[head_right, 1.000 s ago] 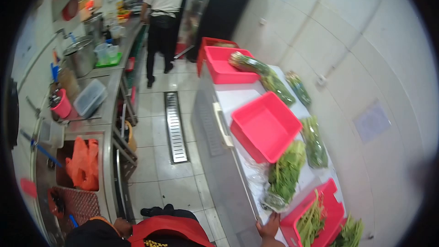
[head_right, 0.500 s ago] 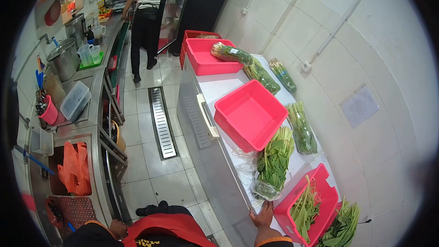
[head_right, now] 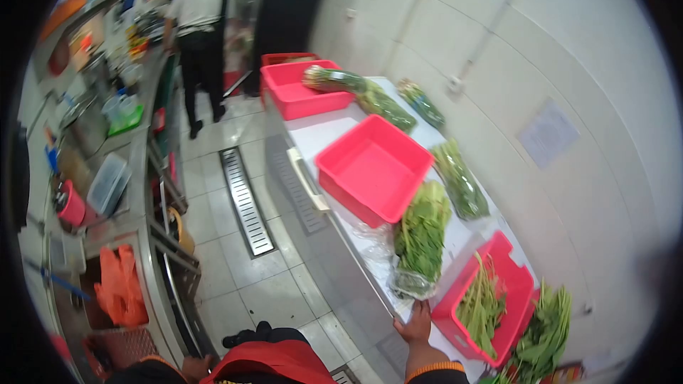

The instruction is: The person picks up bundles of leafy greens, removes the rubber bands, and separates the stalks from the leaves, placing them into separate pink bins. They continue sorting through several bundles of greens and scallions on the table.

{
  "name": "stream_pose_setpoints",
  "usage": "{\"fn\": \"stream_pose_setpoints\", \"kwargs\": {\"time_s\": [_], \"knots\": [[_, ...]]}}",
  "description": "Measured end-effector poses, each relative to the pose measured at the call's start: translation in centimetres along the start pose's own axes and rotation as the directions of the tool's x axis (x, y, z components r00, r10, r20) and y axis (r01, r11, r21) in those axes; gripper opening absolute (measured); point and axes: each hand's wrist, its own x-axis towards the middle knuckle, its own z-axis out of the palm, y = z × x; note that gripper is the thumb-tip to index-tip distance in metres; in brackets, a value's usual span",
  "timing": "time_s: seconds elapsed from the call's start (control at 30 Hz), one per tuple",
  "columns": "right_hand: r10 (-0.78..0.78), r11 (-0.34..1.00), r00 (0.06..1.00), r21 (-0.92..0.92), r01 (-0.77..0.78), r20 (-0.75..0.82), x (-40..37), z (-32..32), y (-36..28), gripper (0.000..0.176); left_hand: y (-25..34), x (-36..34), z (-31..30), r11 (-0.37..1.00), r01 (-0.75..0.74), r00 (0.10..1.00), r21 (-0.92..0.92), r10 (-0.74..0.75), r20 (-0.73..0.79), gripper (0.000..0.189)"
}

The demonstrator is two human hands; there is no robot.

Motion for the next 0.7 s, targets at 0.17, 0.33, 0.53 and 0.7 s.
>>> {"fn": "stream_pose_setpoints", "kwargs": {"time_s": [0.17,0.33,0.53,0.7], "knots": [[-0.005,0.998,0.999,-0.056,0.003,-0.033,-0.1,0.3,0.7,0.100,-1.1,4.6,0.5,0.997,-0.009,0.997,-0.073,0.004,-0.071,0.039],[0.085,0.995,0.996,-0.053,-0.082,0.042,-0.1,-0.3,0.5,0.100,1.4,10.5,-1.0,0.992,0.052,0.999,-0.119,-0.051,0.005,0.038],[0.058,0.997,0.998,-0.059,-0.056,0.033,-0.3,-0.1,0.8,0.097,3.1,14.4,-0.6,0.980,0.065,0.997,-0.187,-0.056,0.056,0.038],[0.050,0.997,0.999,-0.052,-0.049,0.013,0.0,0.1,0.8,0.095,3.9,16.6,-0.1,0.958,0.099,0.993,-0.268,-0.079,0.086,0.038]]}}
